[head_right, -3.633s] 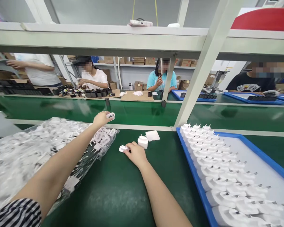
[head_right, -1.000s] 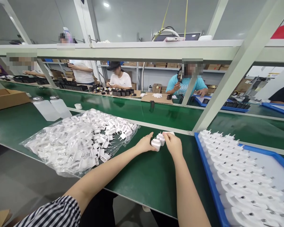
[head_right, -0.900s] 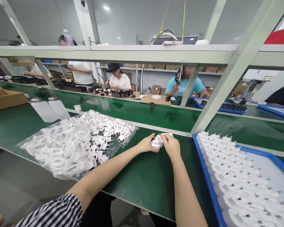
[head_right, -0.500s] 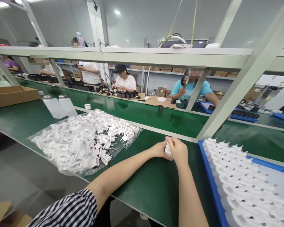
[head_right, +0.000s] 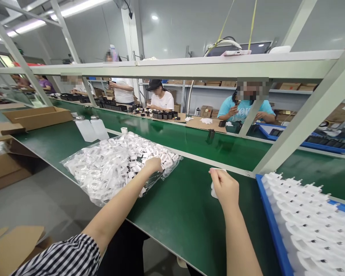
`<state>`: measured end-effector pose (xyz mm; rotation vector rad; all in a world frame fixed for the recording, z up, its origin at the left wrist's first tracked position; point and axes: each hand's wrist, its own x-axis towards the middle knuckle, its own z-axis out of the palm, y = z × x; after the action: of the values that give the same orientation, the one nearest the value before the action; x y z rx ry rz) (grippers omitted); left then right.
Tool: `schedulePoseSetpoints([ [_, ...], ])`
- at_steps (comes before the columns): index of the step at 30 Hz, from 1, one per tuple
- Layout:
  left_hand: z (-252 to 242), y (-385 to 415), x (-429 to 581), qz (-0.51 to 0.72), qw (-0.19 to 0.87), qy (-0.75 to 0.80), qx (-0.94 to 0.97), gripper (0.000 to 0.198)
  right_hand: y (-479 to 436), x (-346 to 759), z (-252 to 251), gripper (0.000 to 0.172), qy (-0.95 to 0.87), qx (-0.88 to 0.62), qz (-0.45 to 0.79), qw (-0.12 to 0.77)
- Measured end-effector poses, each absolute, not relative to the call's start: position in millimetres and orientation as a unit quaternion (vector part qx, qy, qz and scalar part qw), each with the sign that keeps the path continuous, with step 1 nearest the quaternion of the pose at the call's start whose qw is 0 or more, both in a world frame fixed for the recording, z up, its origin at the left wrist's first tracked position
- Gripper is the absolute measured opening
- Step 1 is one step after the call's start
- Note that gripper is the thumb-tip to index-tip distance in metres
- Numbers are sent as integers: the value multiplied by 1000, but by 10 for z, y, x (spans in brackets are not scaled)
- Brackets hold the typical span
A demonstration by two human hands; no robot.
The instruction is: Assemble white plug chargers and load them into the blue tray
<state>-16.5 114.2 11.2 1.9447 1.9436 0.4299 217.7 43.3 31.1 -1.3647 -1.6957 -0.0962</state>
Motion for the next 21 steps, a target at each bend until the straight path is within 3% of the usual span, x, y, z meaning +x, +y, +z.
schedulePoseSetpoints([
  [5, 227, 969, -108, 101, 130, 765, 623, 24, 457, 2073, 226, 43, -748, -515, -54, 416],
  [8, 450, 854, 50, 183, 112, 737, 641, 26, 475, 2022, 197, 39, -766, -497, -57, 403],
  [11, 530, 824, 291, 292, 276, 579, 710, 27, 499, 1977, 160, 29, -770, -504, -61, 387],
  [14, 369, 892, 531, 300, 452, 472, 695, 27, 558, 1969, 79, 36, -780, -510, -72, 355],
  [21, -179, 1007, 688, 300, 583, 453, 603, 23, 715, 2010, -140, 29, -824, -529, -55, 196],
])
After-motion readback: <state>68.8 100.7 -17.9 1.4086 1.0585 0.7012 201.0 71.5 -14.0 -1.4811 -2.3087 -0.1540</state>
